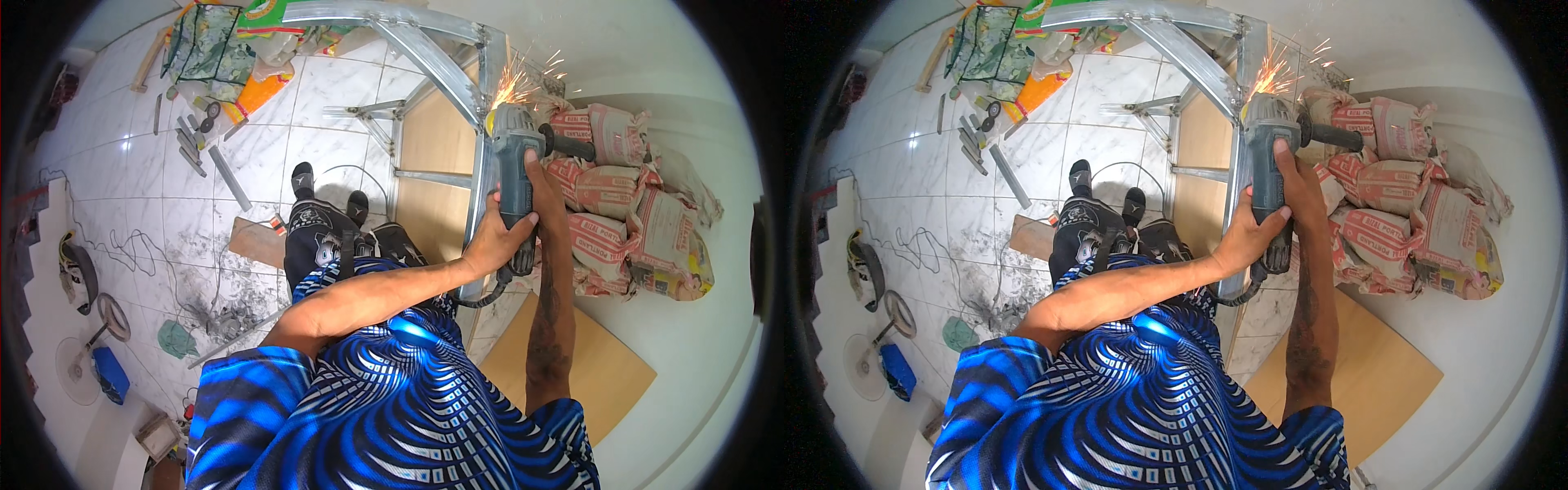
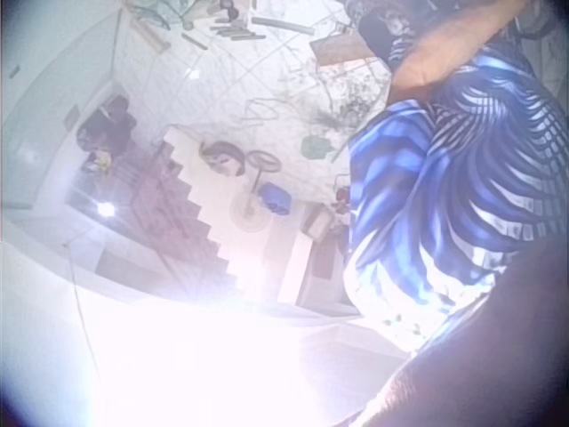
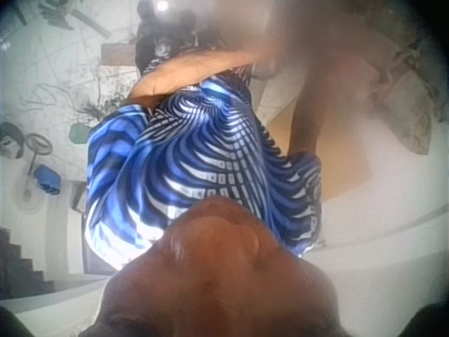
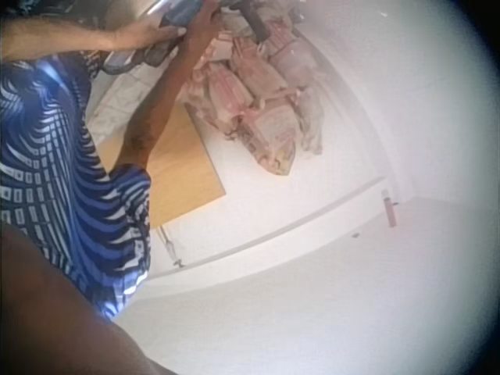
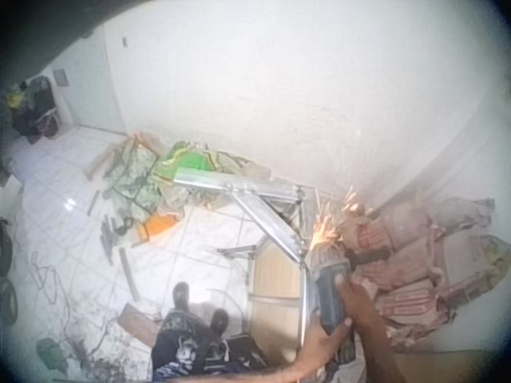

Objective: The person uses an angle grinder to cut and grind the joints and edges of a large metal frame structure.

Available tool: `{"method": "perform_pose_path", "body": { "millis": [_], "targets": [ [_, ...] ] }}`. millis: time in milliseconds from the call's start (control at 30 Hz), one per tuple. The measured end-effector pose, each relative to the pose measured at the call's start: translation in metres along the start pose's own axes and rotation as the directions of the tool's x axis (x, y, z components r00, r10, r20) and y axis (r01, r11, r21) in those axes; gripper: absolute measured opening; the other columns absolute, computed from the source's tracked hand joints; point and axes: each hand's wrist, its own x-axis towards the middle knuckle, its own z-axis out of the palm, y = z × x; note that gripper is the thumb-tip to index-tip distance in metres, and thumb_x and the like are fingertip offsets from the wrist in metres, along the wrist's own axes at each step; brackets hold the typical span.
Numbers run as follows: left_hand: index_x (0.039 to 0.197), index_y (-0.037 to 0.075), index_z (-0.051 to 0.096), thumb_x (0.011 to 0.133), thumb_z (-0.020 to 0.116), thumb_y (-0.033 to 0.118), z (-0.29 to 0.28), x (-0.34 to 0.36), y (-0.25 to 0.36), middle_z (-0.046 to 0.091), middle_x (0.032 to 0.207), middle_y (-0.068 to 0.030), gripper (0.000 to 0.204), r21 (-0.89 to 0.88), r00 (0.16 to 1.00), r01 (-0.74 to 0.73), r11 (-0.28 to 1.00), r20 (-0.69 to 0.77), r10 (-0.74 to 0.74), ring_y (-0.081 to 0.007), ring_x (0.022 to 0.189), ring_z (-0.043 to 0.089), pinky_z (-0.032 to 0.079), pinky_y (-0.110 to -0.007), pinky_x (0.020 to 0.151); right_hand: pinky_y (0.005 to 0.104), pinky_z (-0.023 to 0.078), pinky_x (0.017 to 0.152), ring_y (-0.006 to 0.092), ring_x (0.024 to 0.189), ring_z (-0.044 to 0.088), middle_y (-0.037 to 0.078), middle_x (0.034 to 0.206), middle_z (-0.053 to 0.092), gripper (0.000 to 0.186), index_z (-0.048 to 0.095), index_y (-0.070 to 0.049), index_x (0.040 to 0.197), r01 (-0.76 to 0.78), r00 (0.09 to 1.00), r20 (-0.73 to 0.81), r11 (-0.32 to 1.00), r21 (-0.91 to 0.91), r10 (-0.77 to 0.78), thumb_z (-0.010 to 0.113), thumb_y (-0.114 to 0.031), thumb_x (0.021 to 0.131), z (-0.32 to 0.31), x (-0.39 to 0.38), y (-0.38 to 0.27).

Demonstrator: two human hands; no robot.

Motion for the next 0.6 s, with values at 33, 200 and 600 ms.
{"method": "perform_pose_path", "body": {
  "millis": [33, 200, 600],
  "targets": [
    [0.133, -0.009, 0.037, 0.093, 0.067, 0.023, 0.000, 0.000, 0.001, 0.056, 0.114, -0.0133, 0.059, -0.020, 1.000, 0.001, 1.000, 0.005, -0.001, -0.0179, 0.105, 0.055, 0.047, -0.030, 0.091, 0.0284, 0.056, 0.061, 0.0205, 0.068, 0.070, 0.016, 0.078, 0.069, 0.073, 0.064, 0.007, 0.093, -0.003, 1.000, -0.005, 1.000, 0.000, 0.003, 0.048, -0.064, 0.095, 0.000, 0.000, 0.000],
    [0.134, -0.009, 0.036, 0.094, 0.067, 0.023, -0.001, 0.000, -0.002, 0.056, 0.116, -0.0138, 0.060, -0.029, 1.000, 0.003, 1.000, 0.012, -0.002, -0.0182, 0.107, 0.055, 0.046, -0.030, 0.092, 0.0290, 0.056, 0.061, 0.0203, 0.068, 0.070, 0.015, 0.078, 0.069, 0.071, 0.064, 0.006, 0.093, 0.004, 0.999, -0.049, 1.000, -0.012, -0.005, 0.049, -0.063, 0.095, 0.004, -0.004, -0.003],
    [0.135, -0.008, 0.036, 0.094, 0.067, 0.022, 0.001, -0.001, -0.003, 0.055, 0.118, -0.0137, 0.059, -0.012, 1.000, -0.025, 1.000, 0.007, 0.025, -0.0184, 0.109, 0.054, 0.046, -0.030, 0.093, 0.0292, 0.055, 0.060, 0.0194, 0.068, 0.069, 0.014, 0.079, 0.068, 0.066, 0.064, 0.005, 0.095, -0.002, 0.998, -0.069, 0.999, -0.035, 0.000, 0.051, -0.059, 0.096, -0.002, 0.003, 0.009]
  ]
}}
